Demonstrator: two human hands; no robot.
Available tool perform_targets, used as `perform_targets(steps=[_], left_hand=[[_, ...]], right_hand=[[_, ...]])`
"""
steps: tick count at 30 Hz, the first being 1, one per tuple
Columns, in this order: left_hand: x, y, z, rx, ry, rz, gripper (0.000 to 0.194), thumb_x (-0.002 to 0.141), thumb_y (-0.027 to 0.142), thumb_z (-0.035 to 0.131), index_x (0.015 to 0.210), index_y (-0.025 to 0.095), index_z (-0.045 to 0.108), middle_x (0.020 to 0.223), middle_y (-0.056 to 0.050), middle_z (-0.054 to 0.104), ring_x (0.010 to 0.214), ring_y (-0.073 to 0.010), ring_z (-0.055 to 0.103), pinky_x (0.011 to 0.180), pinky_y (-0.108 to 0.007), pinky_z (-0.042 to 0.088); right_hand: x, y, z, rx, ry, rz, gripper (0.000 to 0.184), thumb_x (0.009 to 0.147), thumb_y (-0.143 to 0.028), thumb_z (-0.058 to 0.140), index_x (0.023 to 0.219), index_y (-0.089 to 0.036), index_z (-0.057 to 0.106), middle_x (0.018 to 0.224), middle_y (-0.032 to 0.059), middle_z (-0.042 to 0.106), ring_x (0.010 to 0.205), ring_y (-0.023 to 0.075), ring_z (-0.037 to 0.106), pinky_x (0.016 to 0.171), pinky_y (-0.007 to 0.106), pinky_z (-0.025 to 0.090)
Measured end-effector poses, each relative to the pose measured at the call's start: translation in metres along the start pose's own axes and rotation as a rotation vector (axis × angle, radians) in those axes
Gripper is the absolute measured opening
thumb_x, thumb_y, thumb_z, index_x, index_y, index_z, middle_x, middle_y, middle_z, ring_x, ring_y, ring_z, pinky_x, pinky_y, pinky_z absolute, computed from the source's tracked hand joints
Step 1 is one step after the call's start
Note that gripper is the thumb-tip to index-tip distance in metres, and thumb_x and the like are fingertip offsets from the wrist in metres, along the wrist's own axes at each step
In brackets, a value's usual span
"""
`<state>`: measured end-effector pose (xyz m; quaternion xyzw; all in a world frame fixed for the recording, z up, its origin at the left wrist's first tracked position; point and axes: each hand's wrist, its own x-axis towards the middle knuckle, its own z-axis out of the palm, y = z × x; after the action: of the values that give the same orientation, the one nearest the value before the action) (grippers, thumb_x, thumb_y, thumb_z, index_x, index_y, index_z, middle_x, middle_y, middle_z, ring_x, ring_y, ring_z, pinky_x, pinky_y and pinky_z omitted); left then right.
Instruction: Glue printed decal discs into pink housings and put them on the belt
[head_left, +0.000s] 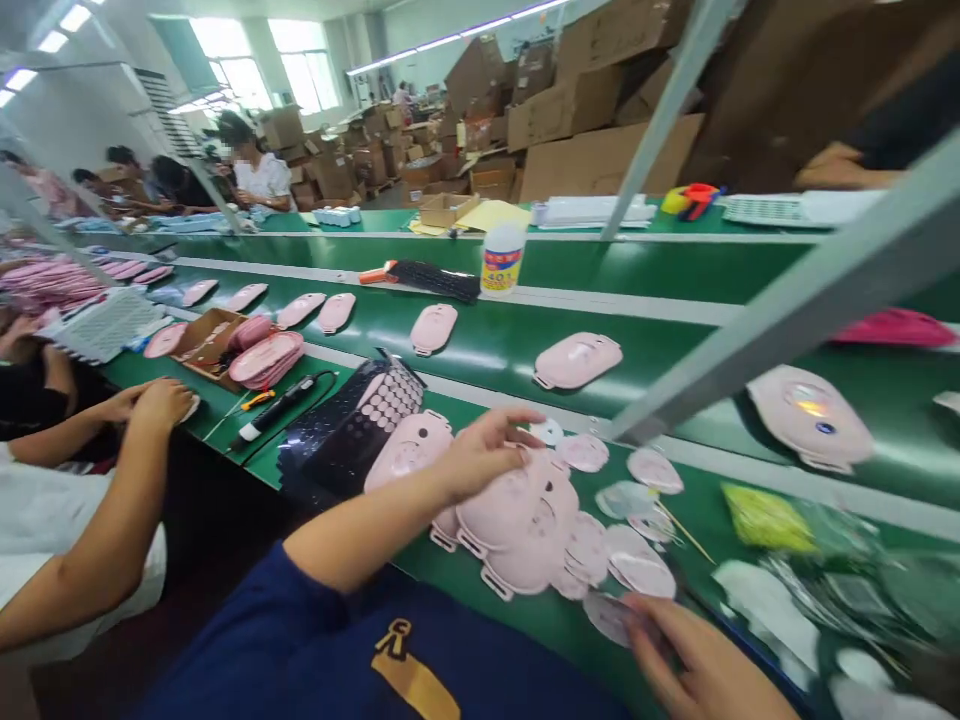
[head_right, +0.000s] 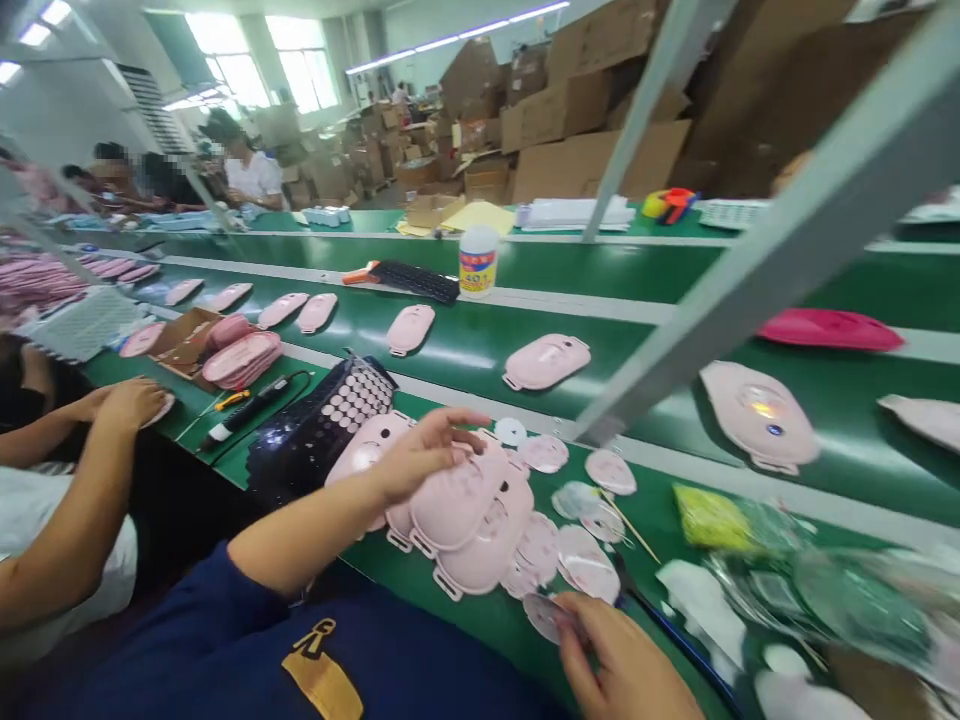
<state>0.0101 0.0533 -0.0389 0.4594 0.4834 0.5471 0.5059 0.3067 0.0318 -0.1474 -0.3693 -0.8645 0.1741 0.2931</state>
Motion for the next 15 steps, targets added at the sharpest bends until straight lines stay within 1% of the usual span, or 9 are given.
perform_targets(steps=[2, 3, 6, 7, 8, 10, 11, 14, 15], left_hand=[[0.041, 0.005, 0.001, 0.114, 0.083, -0.032, 0.033, 0.096, 0.024, 0.062, 0.127, 0.012, 0.065, 0.118, -0.011, 0.069, 0.109, -0.0254, 0.067, 0.091, -0.043, 0.056], [0.064, 0.007, 0.001, 0.178, 0.135, -0.034, 0.033, 0.104, 0.025, 0.049, 0.129, 0.009, 0.063, 0.128, -0.010, 0.064, 0.116, -0.0268, 0.064, 0.096, -0.043, 0.054], [0.130, 0.009, -0.004, 0.389, 0.256, -0.061, 0.041, 0.109, 0.032, 0.038, 0.135, 0.009, 0.060, 0.143, -0.011, 0.054, 0.125, -0.0281, 0.060, 0.102, -0.045, 0.052], [0.147, 0.009, -0.010, 0.465, 0.286, -0.077, 0.041, 0.108, 0.032, 0.039, 0.134, 0.008, 0.060, 0.144, -0.012, 0.053, 0.125, -0.0301, 0.059, 0.101, -0.046, 0.052], [0.162, 0.009, -0.017, 0.544, 0.327, -0.106, 0.035, 0.105, 0.033, 0.051, 0.133, 0.014, 0.061, 0.140, -0.012, 0.057, 0.123, -0.0285, 0.061, 0.100, -0.049, 0.055], [0.182, 0.010, -0.036, 0.687, 0.374, -0.155, 0.037, 0.104, 0.035, 0.053, 0.134, 0.012, 0.059, 0.138, -0.012, 0.057, 0.120, -0.0253, 0.062, 0.102, -0.046, 0.054], [0.189, 0.010, -0.046, 0.749, 0.405, -0.188, 0.037, 0.099, 0.034, 0.064, 0.130, 0.015, 0.061, 0.136, -0.013, 0.060, 0.116, -0.0273, 0.063, 0.098, -0.049, 0.057], [0.198, 0.016, -0.072, 0.887, 0.459, -0.266, 0.039, 0.099, 0.035, 0.064, 0.130, 0.012, 0.060, 0.135, -0.013, 0.059, 0.114, -0.0236, 0.064, 0.100, -0.046, 0.054], [0.200, 0.020, -0.077, 0.916, 0.467, -0.288, 0.038, 0.098, 0.035, 0.066, 0.129, 0.014, 0.061, 0.134, -0.013, 0.061, 0.114, -0.0263, 0.064, 0.098, -0.049, 0.056]], right_hand=[[-0.012, -0.005, 0.003, -0.147, 0.021, 0.060, 0.024, 0.092, -0.026, 0.049, 0.100, -0.032, 0.071, 0.085, 0.0066, 0.079, 0.069, 0.0285, 0.076, 0.056, 0.042, 0.064], [-0.014, -0.010, 0.004, -0.231, 0.017, 0.090, 0.028, 0.092, -0.022, 0.047, 0.105, -0.028, 0.071, 0.087, 0.0077, 0.079, 0.072, 0.0286, 0.076, 0.058, 0.043, 0.063], [-0.010, -0.023, 0.004, -0.428, -0.016, 0.140, 0.030, 0.095, -0.015, 0.047, 0.114, -0.018, 0.069, 0.090, 0.0095, 0.077, 0.078, 0.0269, 0.073, 0.066, 0.041, 0.060], [-0.007, -0.026, 0.002, -0.467, -0.004, 0.143, 0.030, 0.095, -0.014, 0.048, 0.116, -0.017, 0.069, 0.095, 0.0102, 0.077, 0.081, 0.0263, 0.072, 0.070, 0.040, 0.058], [-0.005, -0.029, 0.000, -0.493, 0.023, 0.145, 0.030, 0.096, -0.013, 0.049, 0.118, -0.017, 0.069, 0.101, 0.0112, 0.076, 0.085, 0.0260, 0.071, 0.073, 0.039, 0.057], [-0.006, -0.032, -0.004, -0.509, 0.119, 0.152, 0.030, 0.097, -0.013, 0.051, 0.121, -0.018, 0.068, 0.118, 0.0135, 0.074, 0.096, 0.0263, 0.069, 0.079, 0.039, 0.055], [-0.009, -0.033, -0.007, -0.497, 0.172, 0.151, 0.030, 0.097, -0.014, 0.052, 0.122, -0.018, 0.067, 0.124, 0.0139, 0.072, 0.101, 0.0268, 0.068, 0.083, 0.039, 0.054], [-0.020, -0.036, -0.011, -0.412, 0.293, 0.103, 0.028, 0.096, -0.013, 0.054, 0.120, -0.021, 0.067, 0.124, 0.0119, 0.071, 0.109, 0.0263, 0.066, 0.093, 0.042, 0.052], [-0.024, -0.036, -0.011, -0.387, 0.321, 0.078, 0.029, 0.095, -0.012, 0.054, 0.118, -0.022, 0.068, 0.122, 0.0109, 0.072, 0.109, 0.0254, 0.066, 0.094, 0.042, 0.052]])
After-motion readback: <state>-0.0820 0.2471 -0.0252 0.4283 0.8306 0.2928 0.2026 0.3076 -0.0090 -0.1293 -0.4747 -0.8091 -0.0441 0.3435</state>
